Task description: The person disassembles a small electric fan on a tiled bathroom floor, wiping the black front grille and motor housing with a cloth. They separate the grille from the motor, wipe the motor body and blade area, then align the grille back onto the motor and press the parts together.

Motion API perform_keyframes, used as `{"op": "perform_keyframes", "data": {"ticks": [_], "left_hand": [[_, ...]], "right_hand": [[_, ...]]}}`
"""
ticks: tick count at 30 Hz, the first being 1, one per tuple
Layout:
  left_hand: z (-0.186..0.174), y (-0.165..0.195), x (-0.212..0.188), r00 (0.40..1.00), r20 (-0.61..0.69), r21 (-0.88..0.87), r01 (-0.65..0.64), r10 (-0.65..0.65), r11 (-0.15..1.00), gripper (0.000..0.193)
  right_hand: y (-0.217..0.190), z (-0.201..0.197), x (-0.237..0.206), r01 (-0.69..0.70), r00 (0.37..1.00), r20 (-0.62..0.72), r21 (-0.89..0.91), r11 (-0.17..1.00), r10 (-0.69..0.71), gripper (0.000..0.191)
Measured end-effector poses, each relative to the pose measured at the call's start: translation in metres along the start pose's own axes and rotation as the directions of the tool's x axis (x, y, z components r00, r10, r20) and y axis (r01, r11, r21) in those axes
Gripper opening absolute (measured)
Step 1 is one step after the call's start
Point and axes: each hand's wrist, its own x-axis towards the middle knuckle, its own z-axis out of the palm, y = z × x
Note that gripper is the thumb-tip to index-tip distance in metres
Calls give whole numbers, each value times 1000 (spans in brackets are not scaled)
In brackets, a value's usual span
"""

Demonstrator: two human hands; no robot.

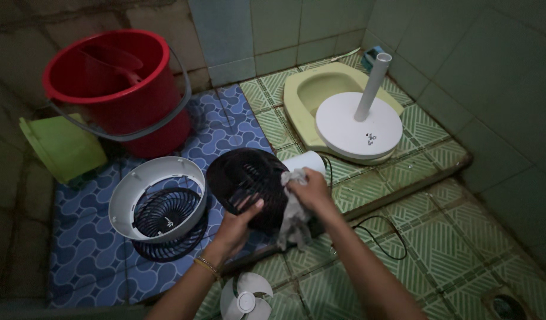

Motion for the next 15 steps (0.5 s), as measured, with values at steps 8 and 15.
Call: {"op": "perform_keyframes", "data": {"ticks": [8, 15], "left_hand": [[-2, 4, -4, 997, 36, -117, 76, -72, 990, 51], [-7, 4, -7, 995, 53, -164, 98, -90, 982, 50]], "right_hand": [[22, -12, -23, -28, 986, 164, 210, 977, -7, 27], [40, 0, -25, 78, 986, 136, 128, 989, -95, 29]]}}
